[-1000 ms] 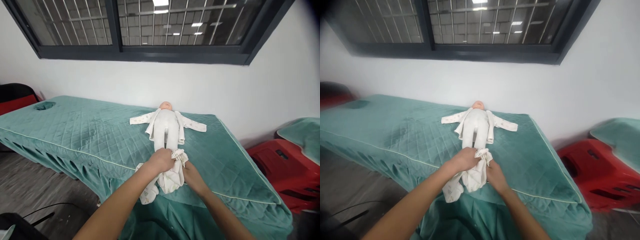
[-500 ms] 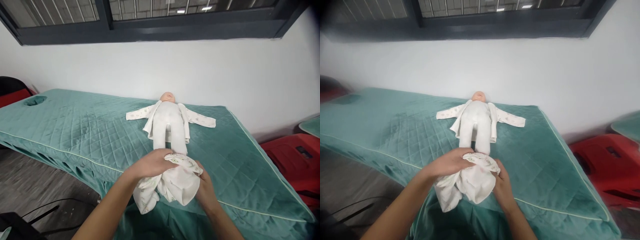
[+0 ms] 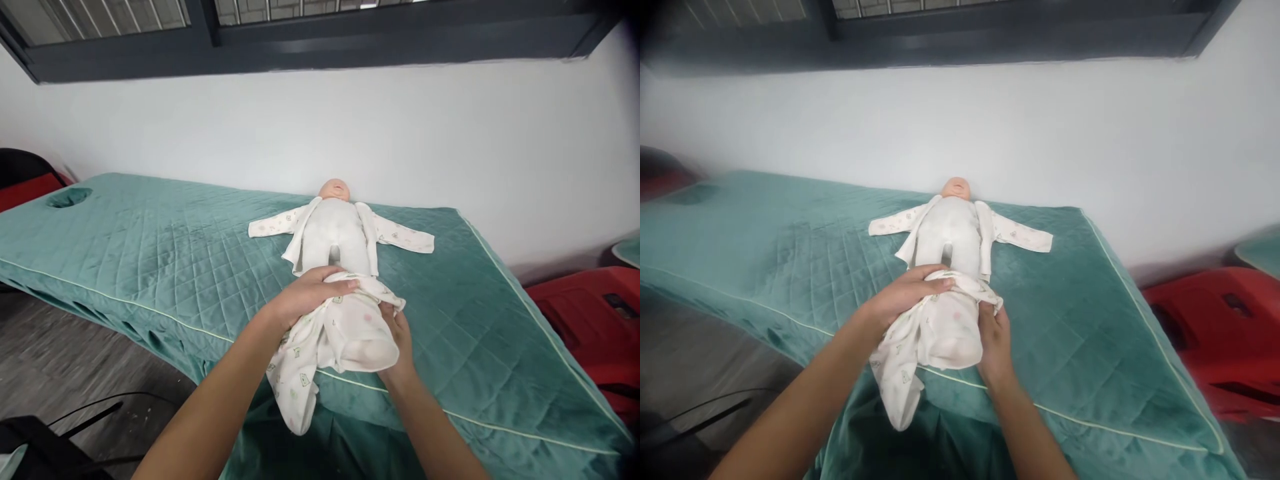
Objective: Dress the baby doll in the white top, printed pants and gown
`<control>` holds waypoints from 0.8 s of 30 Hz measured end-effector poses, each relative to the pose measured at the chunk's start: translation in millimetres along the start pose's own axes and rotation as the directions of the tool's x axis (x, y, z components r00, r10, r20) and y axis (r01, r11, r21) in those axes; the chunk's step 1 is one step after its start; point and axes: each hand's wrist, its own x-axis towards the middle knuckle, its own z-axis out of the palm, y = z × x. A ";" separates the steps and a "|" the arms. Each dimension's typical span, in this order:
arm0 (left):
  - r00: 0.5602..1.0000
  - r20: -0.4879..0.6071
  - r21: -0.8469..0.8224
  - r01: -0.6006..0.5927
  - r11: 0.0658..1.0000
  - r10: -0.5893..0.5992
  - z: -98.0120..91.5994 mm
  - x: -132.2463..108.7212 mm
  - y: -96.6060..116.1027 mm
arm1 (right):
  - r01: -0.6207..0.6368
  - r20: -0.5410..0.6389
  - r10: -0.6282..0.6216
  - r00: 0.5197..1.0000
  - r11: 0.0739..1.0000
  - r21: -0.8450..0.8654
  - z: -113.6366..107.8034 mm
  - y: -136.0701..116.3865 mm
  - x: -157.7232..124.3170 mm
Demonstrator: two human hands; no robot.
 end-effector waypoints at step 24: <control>0.914 -0.130 0.603 -0.235 0.762 0.385 -21.8 6.4 5.4 | 0.259 0.073 -0.249 0.966 0.910 -0.324 -0.5 -4.3 64.0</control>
